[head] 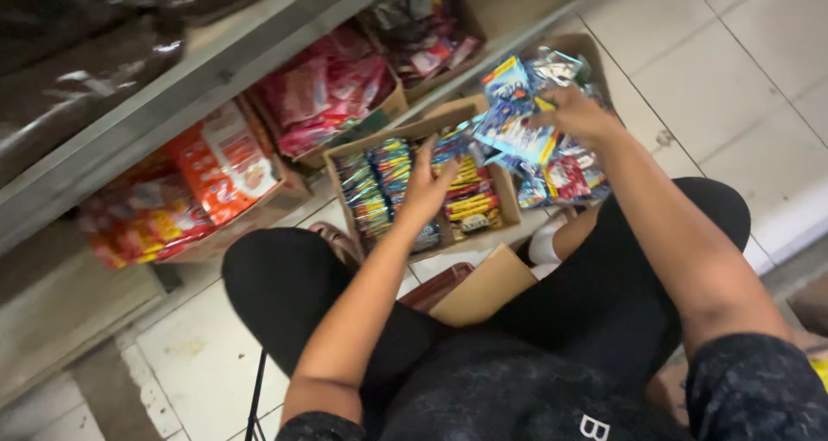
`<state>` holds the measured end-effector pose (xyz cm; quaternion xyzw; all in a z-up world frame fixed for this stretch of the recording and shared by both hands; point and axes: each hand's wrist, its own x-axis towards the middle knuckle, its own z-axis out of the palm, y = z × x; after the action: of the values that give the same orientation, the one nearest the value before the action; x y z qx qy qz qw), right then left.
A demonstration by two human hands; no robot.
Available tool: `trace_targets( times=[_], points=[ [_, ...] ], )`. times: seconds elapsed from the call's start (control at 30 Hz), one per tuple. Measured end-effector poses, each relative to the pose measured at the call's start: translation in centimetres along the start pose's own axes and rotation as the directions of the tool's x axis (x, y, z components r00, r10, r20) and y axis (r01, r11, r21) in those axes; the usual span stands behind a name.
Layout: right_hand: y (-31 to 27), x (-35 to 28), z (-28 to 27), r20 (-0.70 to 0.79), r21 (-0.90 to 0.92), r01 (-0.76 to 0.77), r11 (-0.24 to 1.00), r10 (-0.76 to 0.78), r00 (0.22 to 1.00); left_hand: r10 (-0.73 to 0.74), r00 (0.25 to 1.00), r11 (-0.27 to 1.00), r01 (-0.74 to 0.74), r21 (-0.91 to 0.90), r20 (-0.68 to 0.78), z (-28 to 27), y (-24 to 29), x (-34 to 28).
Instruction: The person sorts various sachets by hand, moving them between a cardboard box and a larger display container on a shelf.
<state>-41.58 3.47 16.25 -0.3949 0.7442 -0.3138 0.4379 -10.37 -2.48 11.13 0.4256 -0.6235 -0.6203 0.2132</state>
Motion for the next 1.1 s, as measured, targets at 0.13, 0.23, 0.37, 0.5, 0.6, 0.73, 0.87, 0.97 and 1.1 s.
trace_targets(
  times=[0.13, 0.23, 0.37, 0.5, 0.6, 0.73, 0.87, 0.97, 1.1],
  points=[
    [-4.5, -4.6, 4.4, 0.226, 0.431, -0.028, 0.902, -0.078, 0.971, -0.019, 0.995, 0.912, 0.057, -0.407, 0.098, -4.6, 3.2, -0.8],
    [-5.5, -5.8, 7.1, 0.349, 0.574, -0.052, 0.817, -0.186, 0.918, 0.010, 0.941, 0.694, 0.237, -0.680, 0.338, -7.4, 4.0, -2.5],
    [-5.9, -4.8, 9.2, 0.354, 0.496, -0.015, 0.868, -0.186, 0.917, -0.019, 0.940, 0.467, 0.310, -0.828, 0.341, -6.9, 1.9, -3.5],
    [-6.2, -4.3, 9.5, 0.272, 0.296, 0.009, 0.955, -0.093, 0.958, -0.174, 0.949, 0.665, 0.311, -0.679, 0.263, -5.9, 0.6, -3.0],
    [-6.4, -4.2, 10.3, 0.290, 0.377, 0.023, 0.926, -0.142, 0.946, -0.229, 0.942, 0.661, 0.335, -0.672, 0.245, -5.5, 0.0, -3.8],
    [-5.9, -3.5, 10.1, 0.267, 0.347, 0.035, 0.937, -0.134, 0.954, -0.179, 0.969, 0.588, 0.246, -0.771, 0.173, -4.6, -0.1, -3.5],
    [-5.5, -3.1, 9.0, 0.184, 0.642, -0.077, 0.763, -0.056, 0.981, -0.111, 0.987, 0.482, 0.155, -0.863, 0.115, -4.5, 0.3, -2.8],
    [-6.1, -3.6, 8.2, 0.128, 0.550, -0.094, 0.830, 0.028, 0.991, -0.127, 0.991, 0.431, 0.095, -0.897, 0.045, -4.9, 0.8, -3.0],
    [-6.0, -4.7, 8.1, 0.286, 0.227, 0.162, 0.960, -0.224, 0.932, -0.162, 0.985, 0.378, 0.001, -0.926, -0.065, -5.2, 1.4, -3.1]
  ],
)
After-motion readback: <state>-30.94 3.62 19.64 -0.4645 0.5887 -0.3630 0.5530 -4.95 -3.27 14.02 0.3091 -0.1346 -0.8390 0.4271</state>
